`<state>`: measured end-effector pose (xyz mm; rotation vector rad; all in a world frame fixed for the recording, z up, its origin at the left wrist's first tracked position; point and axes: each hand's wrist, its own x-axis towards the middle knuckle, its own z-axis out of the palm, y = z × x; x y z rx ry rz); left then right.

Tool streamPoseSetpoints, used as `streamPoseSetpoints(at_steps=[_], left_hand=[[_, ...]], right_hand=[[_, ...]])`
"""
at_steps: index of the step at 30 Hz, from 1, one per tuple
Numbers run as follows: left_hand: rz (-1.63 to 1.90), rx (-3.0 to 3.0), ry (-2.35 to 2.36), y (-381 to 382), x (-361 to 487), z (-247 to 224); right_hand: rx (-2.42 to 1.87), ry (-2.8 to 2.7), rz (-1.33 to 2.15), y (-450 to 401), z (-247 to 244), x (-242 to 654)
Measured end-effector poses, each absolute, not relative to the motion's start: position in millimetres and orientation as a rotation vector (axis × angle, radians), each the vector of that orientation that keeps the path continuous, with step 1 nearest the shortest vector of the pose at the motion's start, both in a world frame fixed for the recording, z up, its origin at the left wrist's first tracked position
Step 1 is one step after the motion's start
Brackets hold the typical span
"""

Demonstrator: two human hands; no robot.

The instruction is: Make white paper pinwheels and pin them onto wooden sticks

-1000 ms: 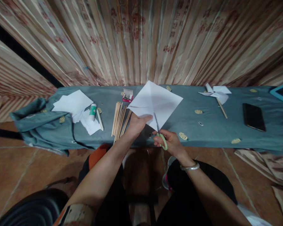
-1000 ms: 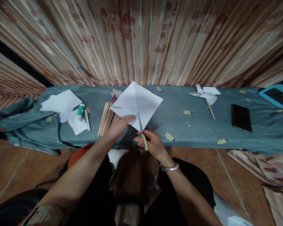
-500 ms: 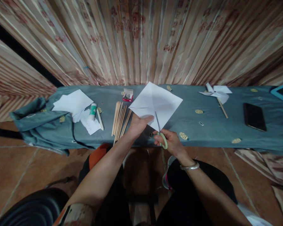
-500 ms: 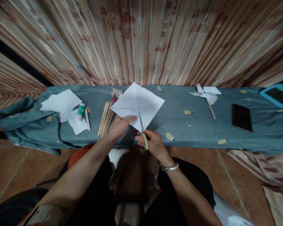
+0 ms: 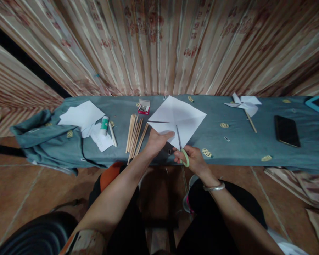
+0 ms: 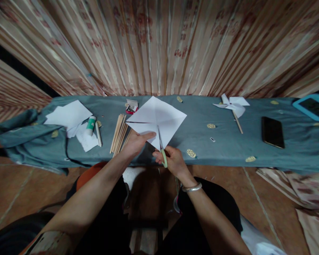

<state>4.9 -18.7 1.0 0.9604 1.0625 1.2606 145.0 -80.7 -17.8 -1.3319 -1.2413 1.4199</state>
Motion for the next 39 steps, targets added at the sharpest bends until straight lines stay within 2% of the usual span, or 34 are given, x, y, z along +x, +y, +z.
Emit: streamPoseSetpoints(at_steps=[39], left_hand=[[1.299,0.942,1.06,-18.2,3.7,-2.9]], right_hand=[[-1.355,-1.237,1.404,-79.7,-21.9,145.1]])
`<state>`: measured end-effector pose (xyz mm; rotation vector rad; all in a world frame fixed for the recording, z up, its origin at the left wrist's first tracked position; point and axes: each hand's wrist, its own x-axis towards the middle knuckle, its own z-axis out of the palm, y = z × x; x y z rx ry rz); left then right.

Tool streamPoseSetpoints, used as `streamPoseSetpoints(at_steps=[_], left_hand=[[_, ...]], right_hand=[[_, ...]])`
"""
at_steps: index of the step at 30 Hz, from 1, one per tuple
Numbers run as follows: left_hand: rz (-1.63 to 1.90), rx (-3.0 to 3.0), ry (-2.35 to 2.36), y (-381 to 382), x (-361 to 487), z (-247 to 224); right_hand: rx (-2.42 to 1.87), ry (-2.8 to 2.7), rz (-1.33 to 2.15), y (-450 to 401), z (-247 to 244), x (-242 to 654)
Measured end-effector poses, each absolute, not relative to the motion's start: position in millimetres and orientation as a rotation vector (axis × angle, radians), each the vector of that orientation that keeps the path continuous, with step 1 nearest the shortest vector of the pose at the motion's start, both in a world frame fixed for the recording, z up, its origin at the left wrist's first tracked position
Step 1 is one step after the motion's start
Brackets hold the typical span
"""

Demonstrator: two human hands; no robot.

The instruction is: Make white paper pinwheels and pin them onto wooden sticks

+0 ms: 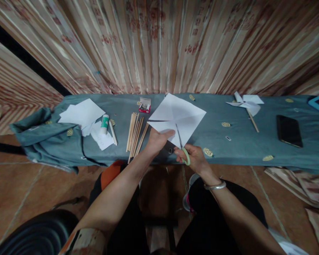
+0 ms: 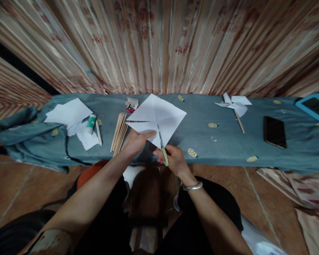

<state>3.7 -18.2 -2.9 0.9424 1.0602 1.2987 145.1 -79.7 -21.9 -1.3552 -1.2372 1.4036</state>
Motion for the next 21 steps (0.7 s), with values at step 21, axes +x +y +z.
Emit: streamPoseSetpoints(at_steps=[21], left_hand=[[1.443,1.118,1.161,-1.0,-26.7,1.4]], right_hand=[[-1.393,-1.363,1.724,-81.6,-16.3,189.0]])
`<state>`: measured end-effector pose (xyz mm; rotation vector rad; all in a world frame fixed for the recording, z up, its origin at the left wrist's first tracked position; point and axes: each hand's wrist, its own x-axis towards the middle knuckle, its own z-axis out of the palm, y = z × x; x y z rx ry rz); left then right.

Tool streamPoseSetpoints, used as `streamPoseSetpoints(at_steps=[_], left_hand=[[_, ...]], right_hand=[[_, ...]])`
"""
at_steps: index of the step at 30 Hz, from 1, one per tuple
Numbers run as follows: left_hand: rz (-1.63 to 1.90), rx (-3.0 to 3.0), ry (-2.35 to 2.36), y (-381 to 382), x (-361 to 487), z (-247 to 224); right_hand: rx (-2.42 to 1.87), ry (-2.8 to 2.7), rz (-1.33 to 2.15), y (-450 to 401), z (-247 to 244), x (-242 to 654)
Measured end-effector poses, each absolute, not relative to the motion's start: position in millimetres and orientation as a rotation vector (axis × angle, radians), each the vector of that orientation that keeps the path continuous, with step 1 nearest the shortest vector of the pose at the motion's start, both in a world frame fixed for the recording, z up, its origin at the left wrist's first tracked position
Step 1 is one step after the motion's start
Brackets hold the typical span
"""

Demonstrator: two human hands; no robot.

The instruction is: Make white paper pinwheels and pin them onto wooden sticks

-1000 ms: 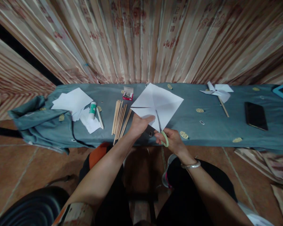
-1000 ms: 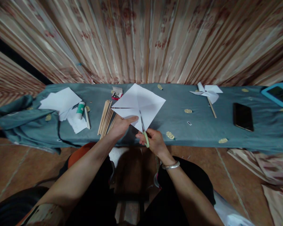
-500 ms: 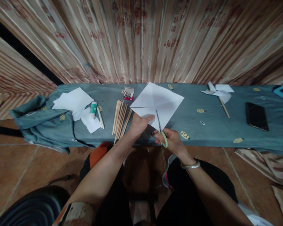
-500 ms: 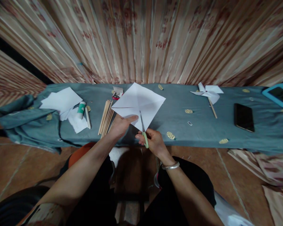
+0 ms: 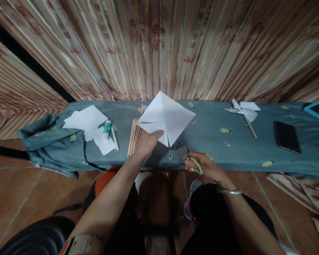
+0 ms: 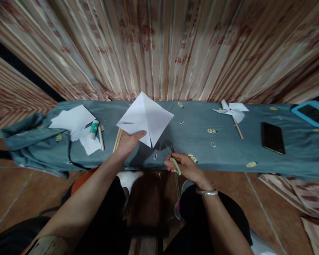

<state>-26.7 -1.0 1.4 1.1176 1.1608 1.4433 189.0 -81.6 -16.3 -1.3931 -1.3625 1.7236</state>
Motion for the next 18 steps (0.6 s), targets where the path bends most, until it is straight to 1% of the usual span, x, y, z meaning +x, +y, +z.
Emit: streamPoseSetpoints(at_steps=[5,7,9,13,18], left_hand=[[1.321,1.193,1.224,-6.8,-27.5,4.2],[1.246,1.228,1.234,-8.3,-27.5,3.3],[1.138,1.258,1.225,-9.2,-27.6,0.9],[1.023,1.285,1.178,-11.0,-28.0,-4.8],[0.975,1.32,1.146,-12.8,-30.0,-6.9]], right_hand=[[-1.432,-1.171,1.371,-70.2,-13.2,205.6],[-1.394,-1.038,1.28,-64.2,-13.4,209.0],[-1.301,-0.925,1.266,-58.1,-13.8,210.8],[-1.115,-0.84,1.383,-47.5,-11.5,209.8],[-1.174,-0.809,1.387,-39.6,-4.5,200.0]])
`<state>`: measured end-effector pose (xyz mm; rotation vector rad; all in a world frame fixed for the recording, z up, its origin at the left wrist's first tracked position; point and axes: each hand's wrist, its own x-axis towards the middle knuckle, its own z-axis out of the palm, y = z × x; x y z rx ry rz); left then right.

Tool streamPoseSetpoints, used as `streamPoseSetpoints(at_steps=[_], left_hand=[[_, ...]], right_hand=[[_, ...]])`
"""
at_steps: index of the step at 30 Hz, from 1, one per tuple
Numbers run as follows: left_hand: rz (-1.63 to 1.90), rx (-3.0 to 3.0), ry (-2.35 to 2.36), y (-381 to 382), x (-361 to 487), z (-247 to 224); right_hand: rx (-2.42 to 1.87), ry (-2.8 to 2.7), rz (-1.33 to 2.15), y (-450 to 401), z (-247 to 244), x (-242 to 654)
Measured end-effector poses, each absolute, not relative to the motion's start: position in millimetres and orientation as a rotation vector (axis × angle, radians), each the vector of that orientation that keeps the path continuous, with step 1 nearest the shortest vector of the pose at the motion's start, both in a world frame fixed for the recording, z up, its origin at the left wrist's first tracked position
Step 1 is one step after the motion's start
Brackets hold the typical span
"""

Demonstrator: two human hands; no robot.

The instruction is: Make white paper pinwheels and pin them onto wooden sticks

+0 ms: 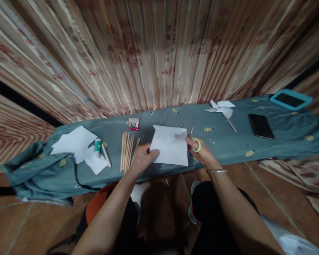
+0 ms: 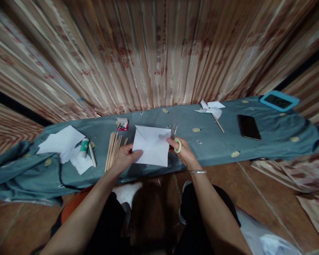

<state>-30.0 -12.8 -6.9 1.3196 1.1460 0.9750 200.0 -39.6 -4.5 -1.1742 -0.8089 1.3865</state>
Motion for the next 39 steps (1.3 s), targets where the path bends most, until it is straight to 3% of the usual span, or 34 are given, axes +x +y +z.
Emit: streamPoseSetpoints(at_steps=[12,23,34,39], left_hand=[[1.194,0.701,0.902,-16.5,-25.7,10.5],[1.161,0.333,0.796,-21.3,-4.7,6.6],[1.356,0.259,0.928,-9.0,-2.8,15.6],[1.46,0.405,0.918,-0.3,-17.6,14.6]], right_hand=[[-1.102,-0.569,1.278,-22.7,-11.5,183.2],[-1.028,-0.468,1.233,-13.3,-13.1,159.7],[-1.242,-0.895,1.258,-28.0,-15.2,159.7],[-1.193,-1.141,1.458,-48.6,-8.0,159.4]])
